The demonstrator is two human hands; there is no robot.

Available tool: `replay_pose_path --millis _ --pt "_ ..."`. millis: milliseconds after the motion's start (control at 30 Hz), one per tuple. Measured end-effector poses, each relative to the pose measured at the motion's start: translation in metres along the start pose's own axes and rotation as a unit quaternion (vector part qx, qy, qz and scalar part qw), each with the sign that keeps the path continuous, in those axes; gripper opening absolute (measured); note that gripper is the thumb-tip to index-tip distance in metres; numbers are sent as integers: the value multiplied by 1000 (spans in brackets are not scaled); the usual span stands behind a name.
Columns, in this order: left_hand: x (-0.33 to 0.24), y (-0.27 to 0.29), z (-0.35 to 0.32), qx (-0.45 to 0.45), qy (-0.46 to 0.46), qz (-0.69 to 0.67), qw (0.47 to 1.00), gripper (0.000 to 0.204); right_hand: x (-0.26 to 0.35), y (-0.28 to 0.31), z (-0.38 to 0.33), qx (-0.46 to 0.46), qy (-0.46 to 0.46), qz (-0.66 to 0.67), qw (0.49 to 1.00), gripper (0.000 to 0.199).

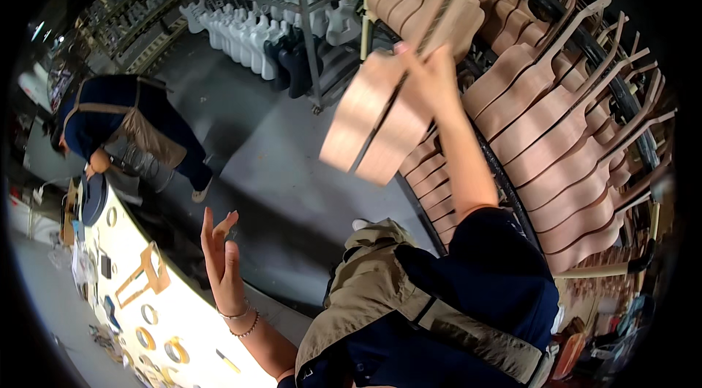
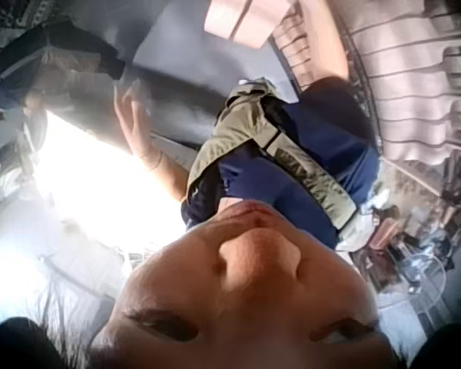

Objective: The person applies masking tape to the fretboard of an acoustic guitar neck. They use a wooden template and a pencil to mark the guitar body, then apply masking tape to the body. The person repeats this process for multiple guitars, placing finished necks on a rack.

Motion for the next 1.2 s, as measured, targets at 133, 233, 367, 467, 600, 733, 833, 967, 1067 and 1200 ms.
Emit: replay_pose_path --millis 133,233,367,467,600,733,833,967,1067,1200 --pt "28 -47 50 18 12 -36 999 58 -39 96 75 -200 104 18 974 30" --pt "45 -75 82 51 13 -52 997 57 -66 135 112 -268 74 -9 961 24" --pt "61 -106 113 70 21 -58 996 57 -101 185 166 -281 10 -61 958 30" --pt "66 -120 124 82 33 -65 994 57 -101 211 195 -305 -15 -96 947 40" --pt "74 -122 133 85 42 -62 994 57 -97 229 224 -314 -10 -145 938 63" --pt "78 -124 138 74 48 -50 995 55 -134 246 247 -328 -24 -199 923 62" --pt "88 -129 137 76 54 -62 994 53 -177 310 264 -350 -78 -230 905 46" --pt "94 -129 133 74 87 -50 992 51 -211 306 270 -264 -182 -209 924 49" --pt "102 -146 132 113 96 -61 987 50 -230 340 270 -360 -130 -264 885 55" --pt "96 -140 123 111 138 -31 984 49 -115 242 157 -483 149 -405 762 81"
Point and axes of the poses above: each hand's wrist, its own z-axis towards the middle knuckle, its own y-axis out of the back of the hand, x = y × z, the point moved 5 cm from there along z, towards the middle knuckle, and after that the axes turned 11 degrees about -y, right-handed, at the moved point
